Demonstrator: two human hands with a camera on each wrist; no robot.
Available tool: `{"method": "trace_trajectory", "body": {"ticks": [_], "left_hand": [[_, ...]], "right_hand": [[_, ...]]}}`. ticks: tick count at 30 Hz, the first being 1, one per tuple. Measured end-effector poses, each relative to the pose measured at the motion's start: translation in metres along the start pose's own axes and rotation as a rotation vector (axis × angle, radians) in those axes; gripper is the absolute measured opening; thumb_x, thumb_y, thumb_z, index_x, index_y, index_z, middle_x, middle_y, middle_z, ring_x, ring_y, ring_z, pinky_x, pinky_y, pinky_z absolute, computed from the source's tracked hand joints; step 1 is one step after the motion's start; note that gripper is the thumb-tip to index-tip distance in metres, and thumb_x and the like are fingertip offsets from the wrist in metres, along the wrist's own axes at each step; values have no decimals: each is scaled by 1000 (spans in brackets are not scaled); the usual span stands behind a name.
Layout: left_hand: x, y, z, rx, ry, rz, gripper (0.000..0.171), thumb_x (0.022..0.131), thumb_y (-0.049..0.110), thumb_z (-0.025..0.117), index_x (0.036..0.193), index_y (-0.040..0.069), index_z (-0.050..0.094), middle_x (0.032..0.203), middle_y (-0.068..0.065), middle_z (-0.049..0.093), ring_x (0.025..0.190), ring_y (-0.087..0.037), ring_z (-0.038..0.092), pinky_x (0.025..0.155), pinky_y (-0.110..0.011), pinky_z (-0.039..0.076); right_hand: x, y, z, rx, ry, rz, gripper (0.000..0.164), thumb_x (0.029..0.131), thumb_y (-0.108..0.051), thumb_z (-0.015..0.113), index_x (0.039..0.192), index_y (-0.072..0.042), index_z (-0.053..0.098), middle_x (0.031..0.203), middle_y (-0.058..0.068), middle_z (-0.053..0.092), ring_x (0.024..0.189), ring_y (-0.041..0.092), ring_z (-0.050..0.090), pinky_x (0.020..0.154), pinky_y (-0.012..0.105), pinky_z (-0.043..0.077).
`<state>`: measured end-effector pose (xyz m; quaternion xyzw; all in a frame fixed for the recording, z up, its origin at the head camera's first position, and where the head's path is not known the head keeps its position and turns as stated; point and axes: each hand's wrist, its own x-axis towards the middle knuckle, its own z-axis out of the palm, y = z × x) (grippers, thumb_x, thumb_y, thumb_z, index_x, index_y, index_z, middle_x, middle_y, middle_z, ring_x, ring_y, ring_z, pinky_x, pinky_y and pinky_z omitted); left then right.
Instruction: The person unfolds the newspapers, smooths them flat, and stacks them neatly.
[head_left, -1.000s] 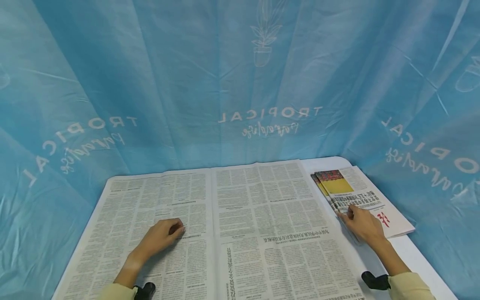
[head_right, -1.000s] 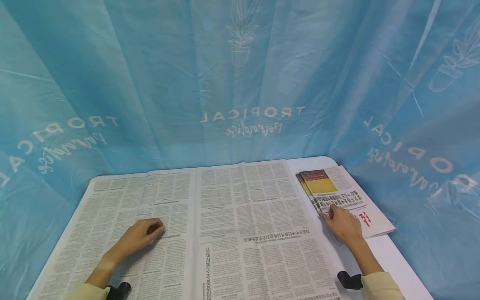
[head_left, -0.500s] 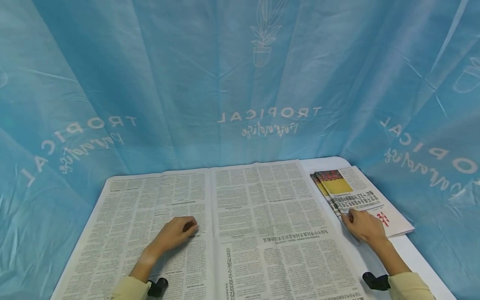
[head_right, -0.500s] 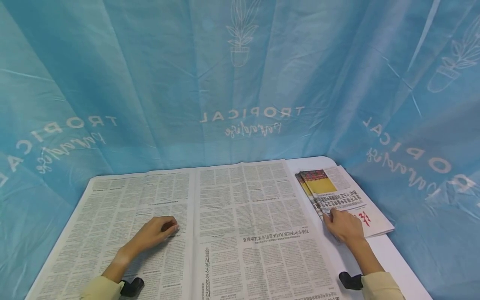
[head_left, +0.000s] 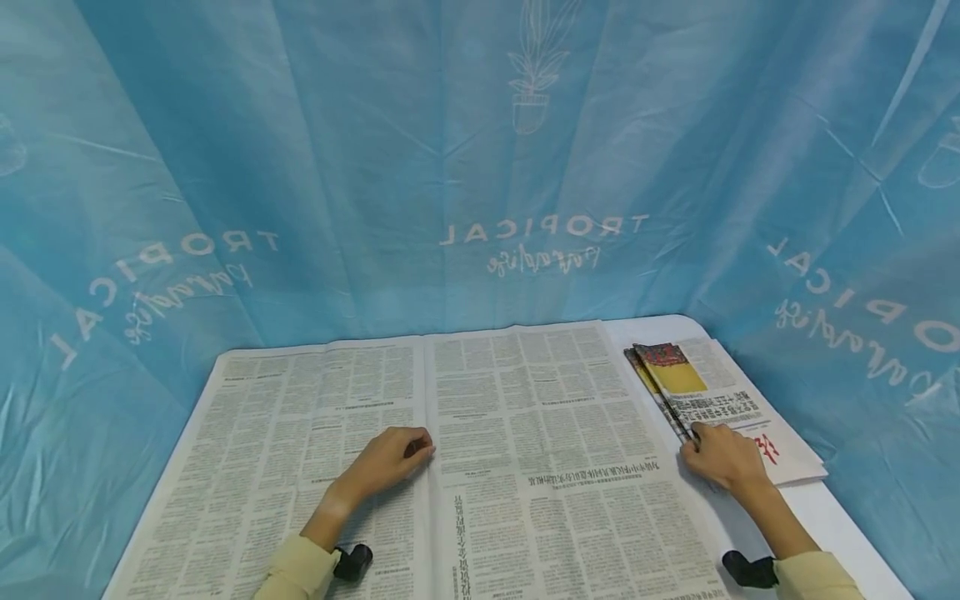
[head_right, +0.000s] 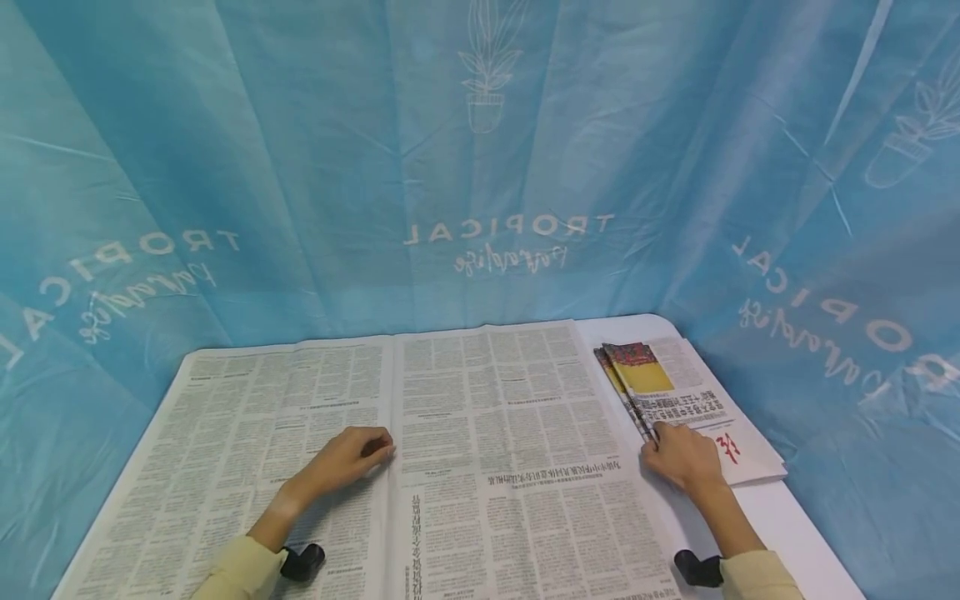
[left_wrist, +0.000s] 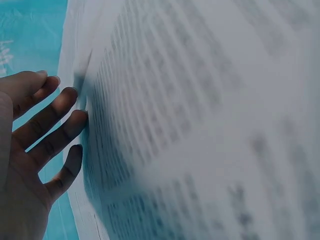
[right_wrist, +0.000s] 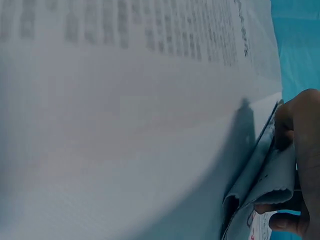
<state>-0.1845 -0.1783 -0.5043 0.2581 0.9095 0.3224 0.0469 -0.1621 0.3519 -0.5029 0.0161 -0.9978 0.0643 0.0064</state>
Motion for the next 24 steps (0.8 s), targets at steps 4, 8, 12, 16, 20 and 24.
{"method": "trace_trajectory", "body": {"ticks": [4, 8, 12, 16, 20, 24], "left_hand": [[6, 5, 2, -7, -18, 18, 13, 98, 24, 60, 91, 16, 68, 72, 12, 58, 61, 0, 48, 58, -23, 42], [10, 7, 6, -13, -17, 38, 14, 98, 24, 59, 91, 16, 69, 75, 12, 60, 63, 0, 49, 61, -23, 43], [12, 8, 11, -18, -8, 43, 15, 99, 25, 59, 91, 16, 68, 77, 12, 61, 66, 0, 50, 64, -24, 45], [14, 10, 14, -24, 3, 45, 14, 99, 24, 59, 92, 16, 68, 80, 11, 63, 69, 0, 53, 67, -26, 47], [16, 12, 16, -51, 6, 56, 14, 99, 23, 59, 92, 14, 69, 81, 10, 65, 71, 0, 56, 68, -26, 48], [18, 14, 18, -65, 1, 64, 15, 98, 22, 59, 91, 14, 69, 82, 8, 66, 72, 0, 56, 69, -26, 48]], "right_hand": [[-3, -11, 0, 47, 24, -15, 18, 85, -20, 58, 82, -2, 61, 66, 6, 52, 57, 21, 43, 48, 36, 32], [-8, -26, 1, 97, 50, -16, 16, 85, -19, 60, 77, -5, 58, 60, 2, 46, 54, 17, 41, 48, 33, 29], [-12, -40, 4, 145, 78, -26, 20, 85, -17, 61, 69, -11, 50, 55, 0, 38, 49, 14, 36, 46, 30, 26], [-18, -53, 11, 170, 104, -53, 23, 86, -15, 61, 66, -13, 48, 52, -3, 35, 46, 11, 30, 44, 28, 23], [-25, -66, 16, 189, 89, -60, 26, 87, -15, 60, 65, -16, 46, 49, -6, 33, 44, 8, 25, 43, 25, 20], [-29, -81, 18, 216, 74, -70, 28, 87, -15, 62, 64, -16, 46, 48, -8, 33, 43, 7, 24, 43, 24, 18]]}}
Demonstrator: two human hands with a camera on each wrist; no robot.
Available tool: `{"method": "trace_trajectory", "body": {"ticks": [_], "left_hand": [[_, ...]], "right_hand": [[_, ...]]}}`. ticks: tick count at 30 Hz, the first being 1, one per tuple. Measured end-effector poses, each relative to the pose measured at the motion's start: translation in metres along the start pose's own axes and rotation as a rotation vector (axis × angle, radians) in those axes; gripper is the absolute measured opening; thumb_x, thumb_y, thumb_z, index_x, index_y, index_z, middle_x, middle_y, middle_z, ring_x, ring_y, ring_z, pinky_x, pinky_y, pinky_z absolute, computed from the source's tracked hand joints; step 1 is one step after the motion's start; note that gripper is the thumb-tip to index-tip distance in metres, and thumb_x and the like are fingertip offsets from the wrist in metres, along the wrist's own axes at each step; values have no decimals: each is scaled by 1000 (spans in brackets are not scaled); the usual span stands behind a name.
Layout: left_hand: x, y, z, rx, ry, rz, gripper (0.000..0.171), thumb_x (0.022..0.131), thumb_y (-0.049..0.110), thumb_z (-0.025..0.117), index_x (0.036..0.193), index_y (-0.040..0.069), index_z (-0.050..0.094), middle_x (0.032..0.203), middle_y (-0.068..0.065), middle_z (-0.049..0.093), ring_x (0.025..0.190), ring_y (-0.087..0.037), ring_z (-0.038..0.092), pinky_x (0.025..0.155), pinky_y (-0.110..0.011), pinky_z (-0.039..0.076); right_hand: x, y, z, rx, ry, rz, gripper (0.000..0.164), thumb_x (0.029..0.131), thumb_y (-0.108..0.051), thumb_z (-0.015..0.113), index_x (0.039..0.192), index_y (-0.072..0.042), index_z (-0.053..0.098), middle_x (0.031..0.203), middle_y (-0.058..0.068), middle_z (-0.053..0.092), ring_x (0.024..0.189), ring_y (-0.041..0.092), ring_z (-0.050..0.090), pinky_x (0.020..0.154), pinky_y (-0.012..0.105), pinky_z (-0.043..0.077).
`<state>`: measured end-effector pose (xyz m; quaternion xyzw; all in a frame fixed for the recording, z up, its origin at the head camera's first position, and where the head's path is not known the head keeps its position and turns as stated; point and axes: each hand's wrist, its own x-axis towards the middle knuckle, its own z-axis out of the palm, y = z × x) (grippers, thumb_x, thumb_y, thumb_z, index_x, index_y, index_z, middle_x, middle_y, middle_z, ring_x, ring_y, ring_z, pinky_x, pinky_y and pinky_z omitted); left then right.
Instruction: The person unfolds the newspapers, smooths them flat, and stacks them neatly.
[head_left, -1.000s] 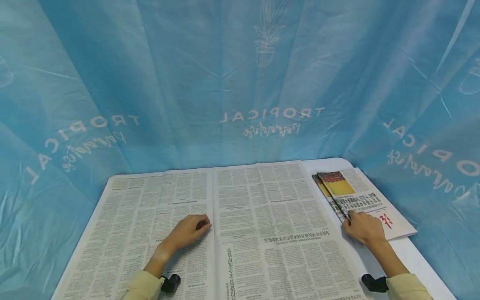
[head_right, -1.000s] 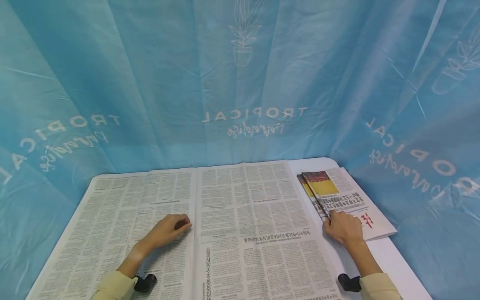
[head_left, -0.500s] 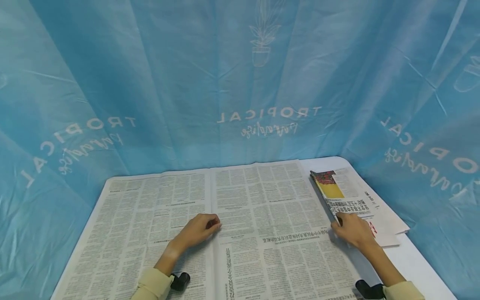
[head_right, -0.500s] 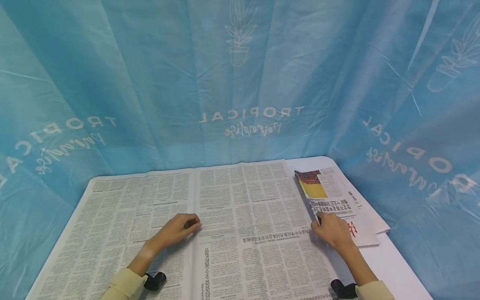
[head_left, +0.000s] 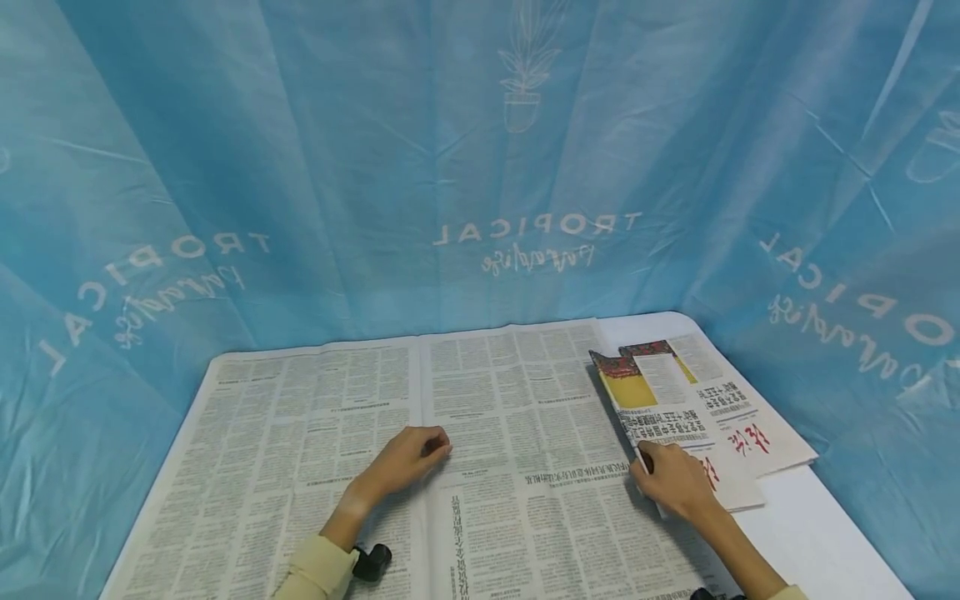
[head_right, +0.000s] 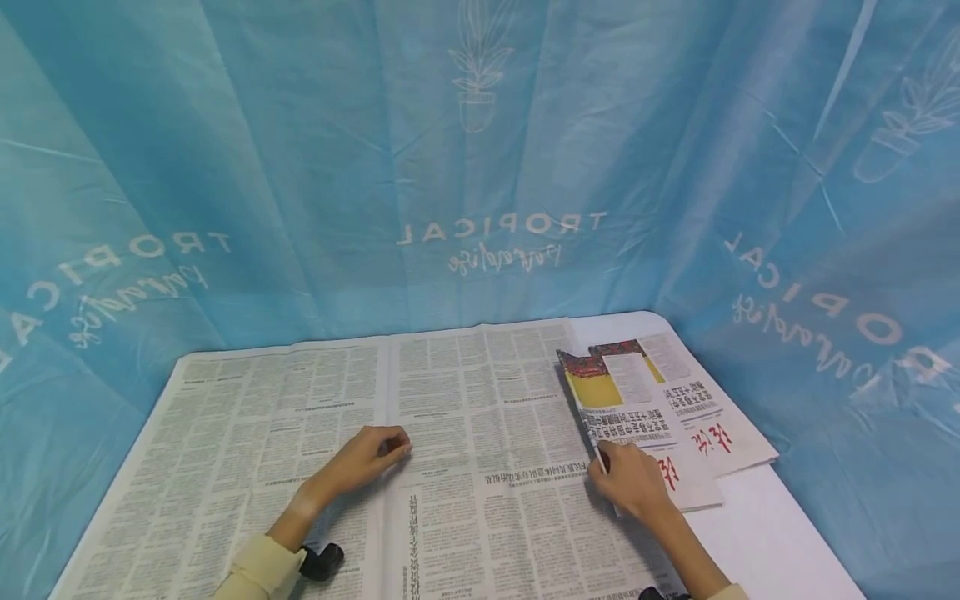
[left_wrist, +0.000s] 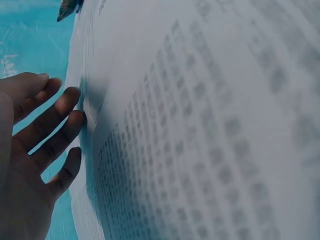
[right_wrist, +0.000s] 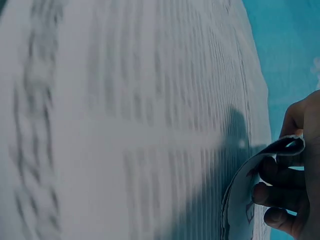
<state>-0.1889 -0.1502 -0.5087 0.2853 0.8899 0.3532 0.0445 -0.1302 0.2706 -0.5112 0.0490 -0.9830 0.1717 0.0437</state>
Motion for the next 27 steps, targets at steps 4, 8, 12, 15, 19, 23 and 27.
{"method": "trace_trajectory", "body": {"ticks": [4, 8, 12, 15, 19, 23, 27], "left_hand": [[0, 0, 2, 9, -26, -16, 15, 99, 23, 59, 92, 14, 69, 83, 8, 66, 73, -1, 56, 70, -27, 48], [0, -1, 4, 16, -26, -23, 15, 98, 24, 59, 92, 14, 69, 83, 8, 65, 73, -2, 55, 69, -27, 47], [1, -2, 6, -5, -11, -31, 13, 97, 22, 61, 92, 13, 69, 81, 8, 64, 71, -2, 54, 68, -26, 47], [2, -3, 7, -32, -19, -43, 12, 97, 20, 62, 92, 12, 69, 81, 7, 64, 71, -1, 53, 68, -25, 46], [3, -4, 6, -72, -32, -53, 10, 97, 17, 61, 93, 10, 68, 81, 6, 64, 72, -2, 54, 69, -25, 46], [5, -6, 5, -98, -40, -58, 10, 97, 15, 61, 93, 9, 67, 80, 5, 62, 71, -4, 52, 68, -25, 45], [5, -5, 4, -113, -36, -59, 10, 96, 16, 61, 93, 9, 67, 79, 6, 62, 70, -3, 52, 68, -25, 44]], "right_hand": [[-2, -15, 7, 16, -18, -22, 21, 85, -16, 63, 68, -16, 53, 48, -10, 31, 43, 5, 23, 43, 22, 18], [-4, -30, 15, 41, -38, -62, 29, 84, -15, 63, 62, -20, 46, 48, -12, 26, 44, 2, 19, 43, 20, 17], [-5, -46, 20, 77, -52, -102, 35, 84, -14, 64, 60, -22, 39, 48, -14, 26, 44, 1, 19, 43, 20, 17], [-5, -58, 25, 96, -55, -121, 35, 83, -14, 64, 60, -22, 39, 48, -14, 27, 44, 0, 20, 43, 19, 18], [-5, -72, 34, 125, -64, -146, 35, 82, -14, 63, 59, -22, 39, 49, -15, 28, 44, -1, 20, 44, 19, 19], [-6, -87, 41, 190, -97, -160, 33, 83, -14, 62, 60, -21, 40, 50, -15, 30, 44, -1, 23, 43, 18, 22], [-7, -102, 44, 242, -118, -144, 32, 84, -14, 61, 59, -20, 41, 50, -14, 33, 44, -1, 25, 43, 18, 23]]}}
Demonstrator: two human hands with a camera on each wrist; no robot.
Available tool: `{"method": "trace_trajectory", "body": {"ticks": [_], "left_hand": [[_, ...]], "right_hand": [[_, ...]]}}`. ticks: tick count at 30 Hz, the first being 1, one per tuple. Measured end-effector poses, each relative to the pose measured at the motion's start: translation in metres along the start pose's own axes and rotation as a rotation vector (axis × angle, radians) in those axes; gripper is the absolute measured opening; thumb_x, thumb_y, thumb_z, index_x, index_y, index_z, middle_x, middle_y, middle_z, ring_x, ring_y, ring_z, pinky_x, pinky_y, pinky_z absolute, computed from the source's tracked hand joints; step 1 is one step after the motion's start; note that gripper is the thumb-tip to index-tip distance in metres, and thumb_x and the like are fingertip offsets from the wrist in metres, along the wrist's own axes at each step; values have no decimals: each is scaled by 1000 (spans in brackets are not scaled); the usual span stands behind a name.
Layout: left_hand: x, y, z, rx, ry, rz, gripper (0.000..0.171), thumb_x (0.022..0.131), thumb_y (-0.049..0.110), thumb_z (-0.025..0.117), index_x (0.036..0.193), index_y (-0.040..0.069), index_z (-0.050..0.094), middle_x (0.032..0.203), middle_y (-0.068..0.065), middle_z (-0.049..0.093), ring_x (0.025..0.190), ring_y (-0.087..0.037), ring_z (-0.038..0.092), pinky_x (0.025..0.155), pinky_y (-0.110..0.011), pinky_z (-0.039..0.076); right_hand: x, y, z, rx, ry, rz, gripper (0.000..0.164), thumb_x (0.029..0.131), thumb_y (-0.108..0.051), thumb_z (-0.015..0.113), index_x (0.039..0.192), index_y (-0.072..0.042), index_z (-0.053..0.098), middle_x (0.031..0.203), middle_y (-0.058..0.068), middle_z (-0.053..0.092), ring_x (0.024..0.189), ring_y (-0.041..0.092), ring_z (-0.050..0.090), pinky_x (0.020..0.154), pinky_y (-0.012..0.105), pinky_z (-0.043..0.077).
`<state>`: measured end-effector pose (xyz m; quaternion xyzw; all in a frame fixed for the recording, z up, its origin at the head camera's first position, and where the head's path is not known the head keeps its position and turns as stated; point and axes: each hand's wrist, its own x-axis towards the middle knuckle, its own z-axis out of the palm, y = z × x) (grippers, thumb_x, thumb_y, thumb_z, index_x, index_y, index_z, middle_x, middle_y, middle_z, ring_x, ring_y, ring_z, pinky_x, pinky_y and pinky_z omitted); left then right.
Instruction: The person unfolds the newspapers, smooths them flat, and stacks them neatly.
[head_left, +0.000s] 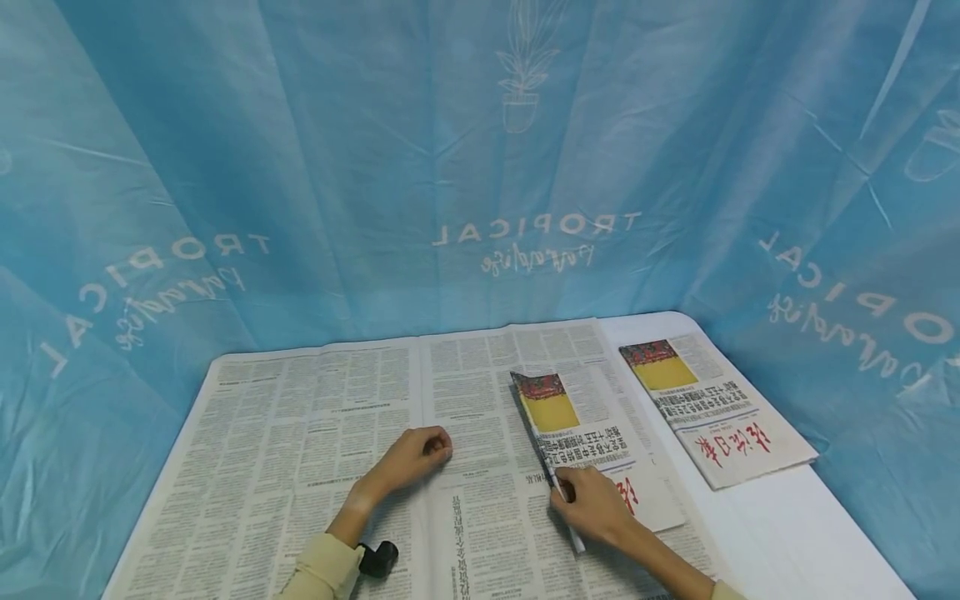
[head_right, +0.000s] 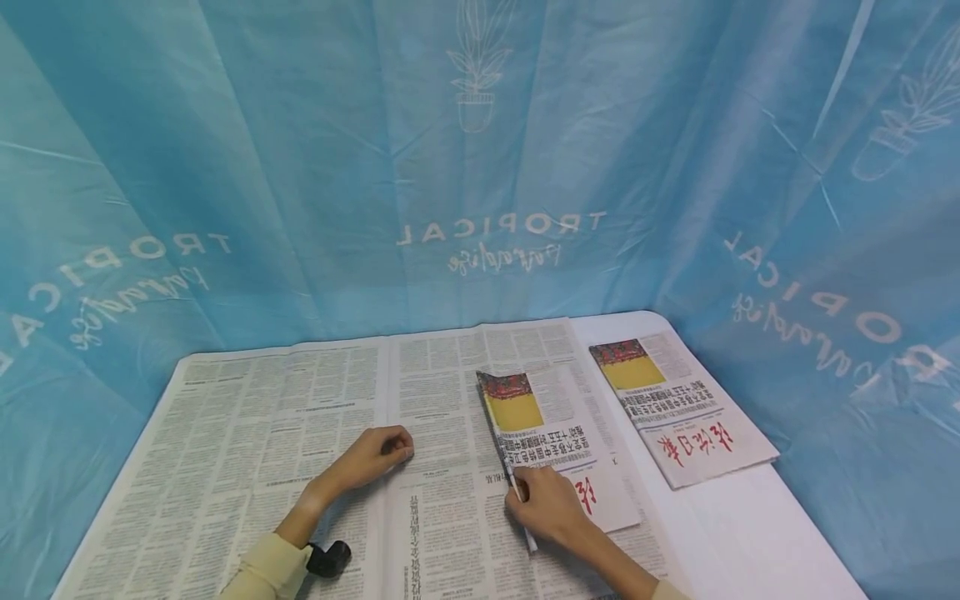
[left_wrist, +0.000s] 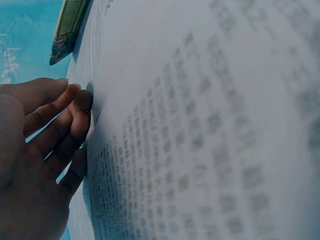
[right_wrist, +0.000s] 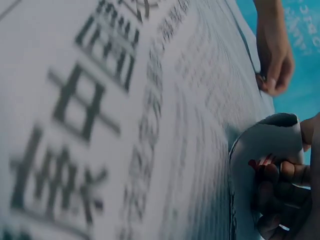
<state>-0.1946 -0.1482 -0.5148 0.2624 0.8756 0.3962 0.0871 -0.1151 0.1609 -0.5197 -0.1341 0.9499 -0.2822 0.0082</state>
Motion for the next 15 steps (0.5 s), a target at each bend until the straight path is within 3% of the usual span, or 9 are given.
{"method": "trace_trajectory", "body": {"ticks": [15], "left_hand": [[-2, -5, 1, -42, 34, -17, 9, 97, 18, 62, 93, 12, 67, 80, 7, 61, 70, -3, 52, 69, -24, 44]], "right_hand": [[-1, -29, 17, -2, -11, -69, 32, 83, -15, 62, 60, -21, 40, 52, -16, 32, 45, -2, 26, 44, 19, 23]]}}
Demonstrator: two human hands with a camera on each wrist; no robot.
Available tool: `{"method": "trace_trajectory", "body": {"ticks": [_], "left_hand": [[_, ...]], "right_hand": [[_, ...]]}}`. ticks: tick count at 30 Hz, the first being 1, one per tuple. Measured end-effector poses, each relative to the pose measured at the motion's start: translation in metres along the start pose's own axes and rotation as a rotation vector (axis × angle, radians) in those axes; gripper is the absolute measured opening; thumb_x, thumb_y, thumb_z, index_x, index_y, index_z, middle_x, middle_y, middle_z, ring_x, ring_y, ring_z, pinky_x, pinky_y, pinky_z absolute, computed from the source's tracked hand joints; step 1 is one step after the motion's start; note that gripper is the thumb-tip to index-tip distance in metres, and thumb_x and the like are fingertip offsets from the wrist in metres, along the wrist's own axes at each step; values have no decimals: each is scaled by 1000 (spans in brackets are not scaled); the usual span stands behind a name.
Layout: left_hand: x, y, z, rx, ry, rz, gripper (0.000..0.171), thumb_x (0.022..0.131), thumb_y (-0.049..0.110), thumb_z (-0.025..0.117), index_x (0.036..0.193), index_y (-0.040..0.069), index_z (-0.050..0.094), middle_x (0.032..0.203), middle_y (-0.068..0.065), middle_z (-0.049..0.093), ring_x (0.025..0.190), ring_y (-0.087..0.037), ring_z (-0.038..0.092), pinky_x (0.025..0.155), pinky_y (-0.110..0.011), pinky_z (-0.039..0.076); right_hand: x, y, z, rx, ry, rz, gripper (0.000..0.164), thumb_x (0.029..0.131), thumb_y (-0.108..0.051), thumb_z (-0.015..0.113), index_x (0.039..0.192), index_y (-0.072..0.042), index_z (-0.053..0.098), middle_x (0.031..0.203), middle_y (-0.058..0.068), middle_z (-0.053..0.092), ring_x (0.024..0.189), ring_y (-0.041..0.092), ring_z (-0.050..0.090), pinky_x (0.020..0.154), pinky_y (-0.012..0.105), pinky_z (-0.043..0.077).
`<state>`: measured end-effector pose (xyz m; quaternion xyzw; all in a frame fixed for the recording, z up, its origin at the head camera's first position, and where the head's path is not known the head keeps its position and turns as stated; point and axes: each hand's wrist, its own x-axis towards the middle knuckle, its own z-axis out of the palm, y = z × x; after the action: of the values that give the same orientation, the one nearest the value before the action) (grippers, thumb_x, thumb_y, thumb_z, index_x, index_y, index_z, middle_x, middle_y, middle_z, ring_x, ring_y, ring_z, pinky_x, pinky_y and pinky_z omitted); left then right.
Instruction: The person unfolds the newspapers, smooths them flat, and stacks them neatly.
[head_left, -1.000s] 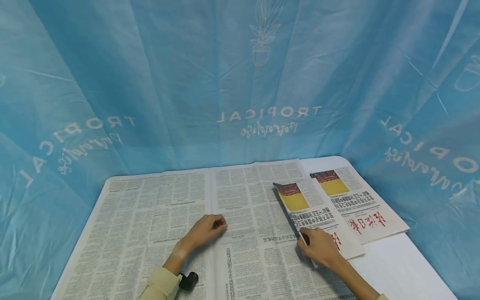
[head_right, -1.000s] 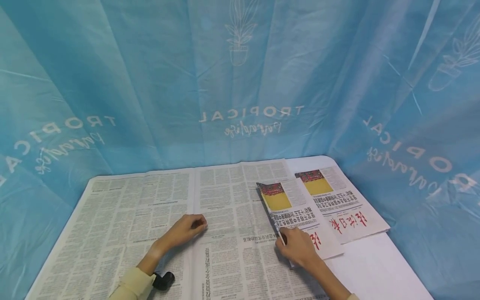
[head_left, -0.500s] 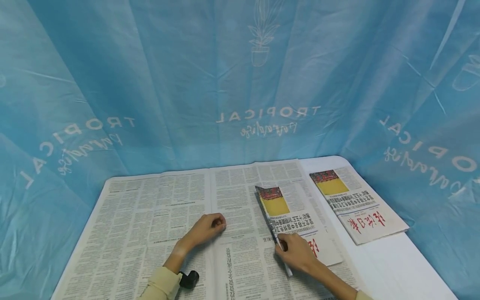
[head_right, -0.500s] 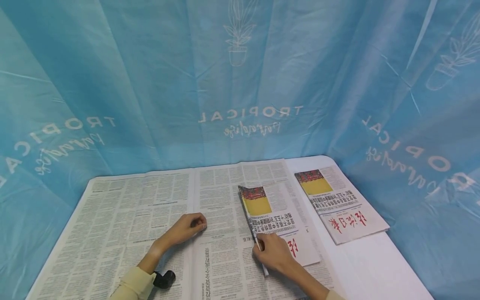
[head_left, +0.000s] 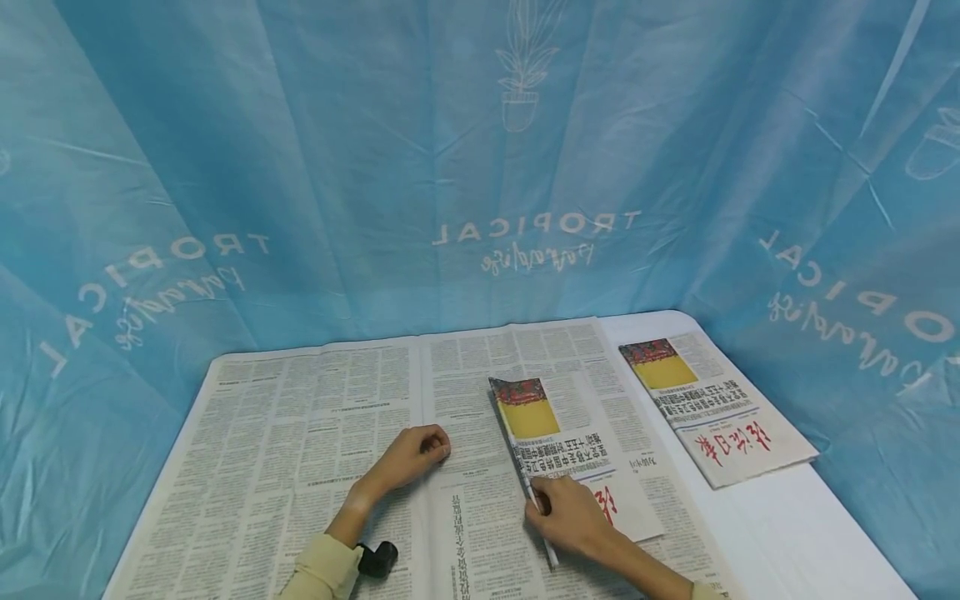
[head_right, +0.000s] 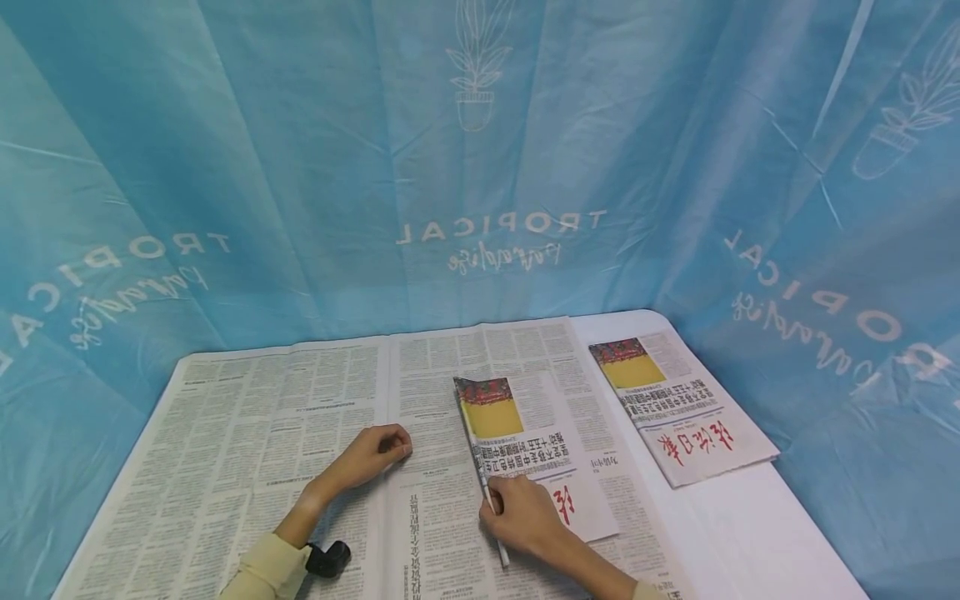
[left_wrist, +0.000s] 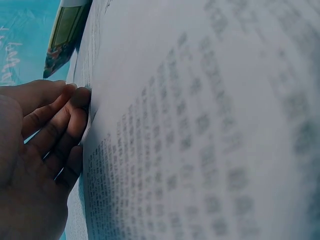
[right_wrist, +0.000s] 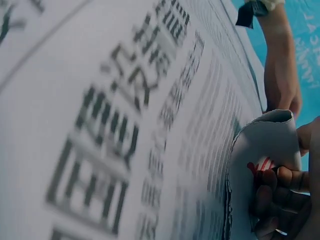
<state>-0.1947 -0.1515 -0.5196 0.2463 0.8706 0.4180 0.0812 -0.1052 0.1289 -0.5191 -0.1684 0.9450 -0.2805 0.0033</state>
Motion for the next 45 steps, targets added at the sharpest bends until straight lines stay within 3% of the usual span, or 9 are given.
{"method": "trace_trajectory", "body": {"ticks": [8, 15, 20, 25, 30, 34, 38, 45], "left_hand": [[1, 0, 2, -3, 11, -3, 9, 96, 18, 62, 92, 12, 68, 79, 6, 63, 70, -3, 53, 69, -24, 45], [0, -1, 2, -15, 15, -3, 10, 96, 18, 62, 93, 11, 68, 81, 6, 63, 71, -3, 54, 69, -25, 45], [0, -3, 1, -88, 9, 16, 12, 98, 16, 59, 98, 8, 68, 81, 3, 66, 72, -5, 58, 71, -25, 48], [-1, -4, -1, -182, -8, 8, 22, 100, 17, 56, 112, -1, 61, 85, -6, 71, 79, -13, 67, 78, -26, 51], [0, -3, -3, -235, -3, -55, 39, 101, 19, 55, 131, -5, 49, 90, -10, 73, 88, -22, 68, 84, -33, 50], [3, -1, -1, -243, 48, -124, 54, 101, 22, 56, 144, -5, 36, 90, -7, 73, 88, -21, 67, 86, -37, 49], [5, 2, 2, -241, 90, -188, 64, 100, 24, 58, 149, -5, 28, 88, -5, 73, 83, -17, 67, 86, -39, 50], [7, 4, 5, -217, 153, -218, 71, 99, 23, 59, 149, -9, 22, 87, -6, 73, 80, -16, 65, 80, -39, 50]], "right_hand": [[-1, -13, 12, -3, -21, -87, 33, 81, -16, 61, 59, -23, 38, 51, -19, 30, 43, -5, 24, 42, 16, 23], [-1, -23, 14, 72, -76, -99, 33, 84, -16, 61, 60, -21, 40, 51, -17, 30, 43, -4, 23, 42, 16, 23], [1, -30, 19, 65, -81, -124, 33, 84, -18, 62, 60, -20, 41, 52, -19, 30, 43, -5, 24, 42, 15, 22], [-1, -34, 26, 40, -69, -147, 34, 84, -20, 63, 59, -22, 39, 51, -21, 28, 43, -7, 22, 42, 13, 20], [-2, -40, 32, 7, -56, -158, 35, 84, -23, 63, 60, -24, 38, 52, -21, 28, 43, -7, 22, 42, 12, 19], [0, -47, 35, -2, -51, -173, 35, 84, -24, 63, 60, -23, 39, 52, -21, 28, 43, -8, 22, 42, 12, 20], [1, -52, 39, 1, -55, -178, 36, 86, -24, 63, 59, -23, 39, 51, -22, 27, 42, -9, 21, 41, 11, 20], [2, -56, 45, -35, -36, -183, 37, 86, -26, 63, 58, -24, 38, 50, -22, 26, 42, -9, 20, 40, 12, 20]]}}
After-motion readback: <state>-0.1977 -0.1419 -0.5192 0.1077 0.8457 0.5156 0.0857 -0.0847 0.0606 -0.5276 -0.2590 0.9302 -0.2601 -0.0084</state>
